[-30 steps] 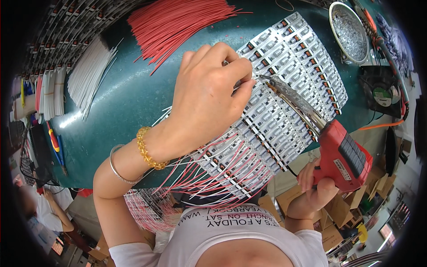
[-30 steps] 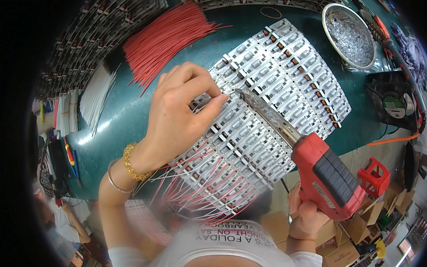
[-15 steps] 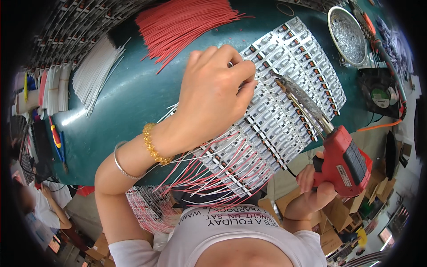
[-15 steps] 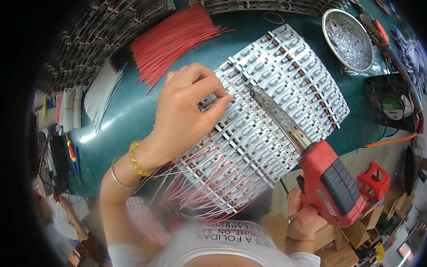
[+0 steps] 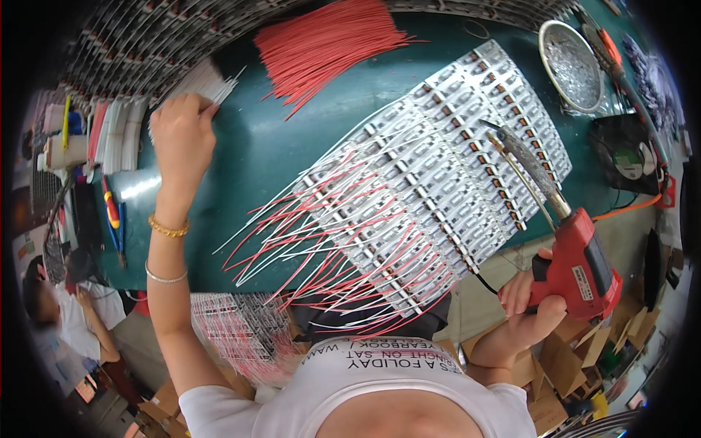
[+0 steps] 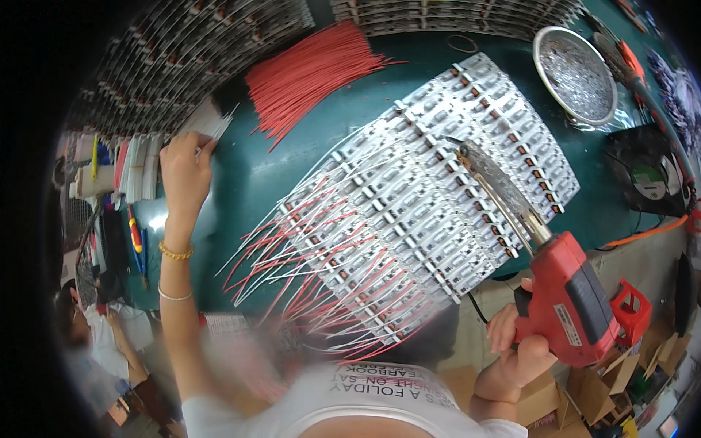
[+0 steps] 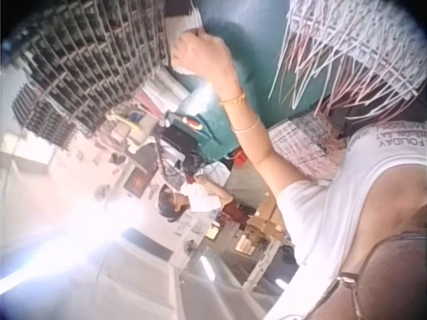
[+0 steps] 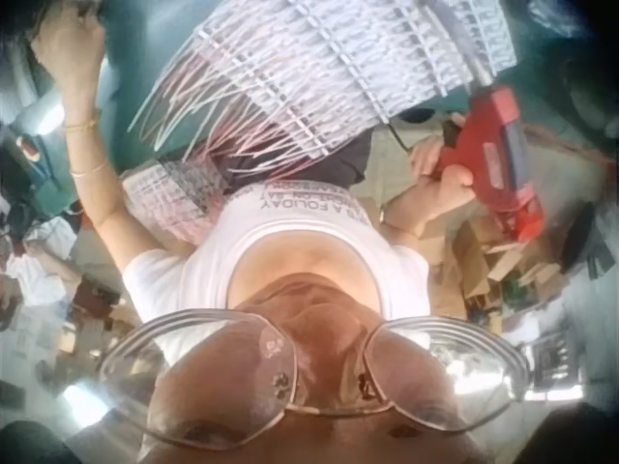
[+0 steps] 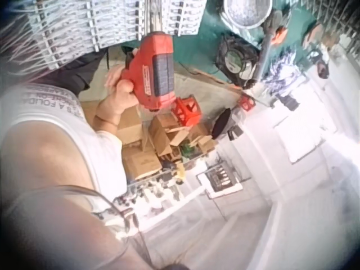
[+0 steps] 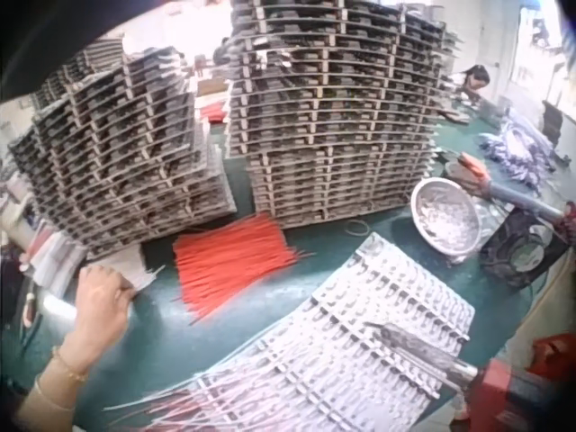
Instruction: The person uses a soldering iron to attach red and white wires to a grid of electronic components on a workbench. They repeatedly pick up individual wires, position them against the component terminals, and apply the soldering iron to secure the connections.
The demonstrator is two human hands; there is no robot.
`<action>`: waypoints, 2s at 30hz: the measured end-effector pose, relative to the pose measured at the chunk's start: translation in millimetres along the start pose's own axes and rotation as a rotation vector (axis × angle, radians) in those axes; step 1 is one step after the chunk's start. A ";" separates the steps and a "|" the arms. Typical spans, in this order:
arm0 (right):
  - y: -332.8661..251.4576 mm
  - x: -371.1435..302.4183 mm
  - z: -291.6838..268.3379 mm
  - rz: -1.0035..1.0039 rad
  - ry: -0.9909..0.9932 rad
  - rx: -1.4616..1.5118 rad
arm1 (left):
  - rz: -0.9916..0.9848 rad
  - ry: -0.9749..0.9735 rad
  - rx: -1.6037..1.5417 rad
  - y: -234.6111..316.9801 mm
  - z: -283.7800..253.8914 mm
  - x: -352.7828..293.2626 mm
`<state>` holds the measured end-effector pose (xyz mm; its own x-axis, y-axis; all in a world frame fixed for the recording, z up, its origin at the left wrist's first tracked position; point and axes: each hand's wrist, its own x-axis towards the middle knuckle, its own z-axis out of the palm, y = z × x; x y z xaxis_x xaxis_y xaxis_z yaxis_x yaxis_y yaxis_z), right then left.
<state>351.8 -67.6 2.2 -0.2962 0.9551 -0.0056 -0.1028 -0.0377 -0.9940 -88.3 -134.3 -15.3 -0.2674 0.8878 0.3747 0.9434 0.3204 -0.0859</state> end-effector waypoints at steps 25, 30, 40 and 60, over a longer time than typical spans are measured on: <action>10.6 -13.4 -23.3 0.048 0.006 0.137 | 0.008 0.021 -0.007 21.7 -3.4 -21.4; 9.7 -15.0 -25.2 0.036 -0.001 0.133 | 0.034 -0.108 0.186 22.1 -10.1 -20.8; 10.9 -14.3 -26.3 0.040 0.009 0.135 | 0.002 0.130 -0.110 21.2 -19.8 -15.0; 10.9 -14.6 -13.7 0.061 0.080 0.022 | 0.030 -0.168 -0.818 189.3 -29.5 12.8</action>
<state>368.0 -78.0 -10.1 -0.2260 0.9712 -0.0752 -0.1085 -0.1019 -0.9889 92.6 -72.1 0.5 -0.2044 0.9504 0.2344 0.7783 0.0126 0.6278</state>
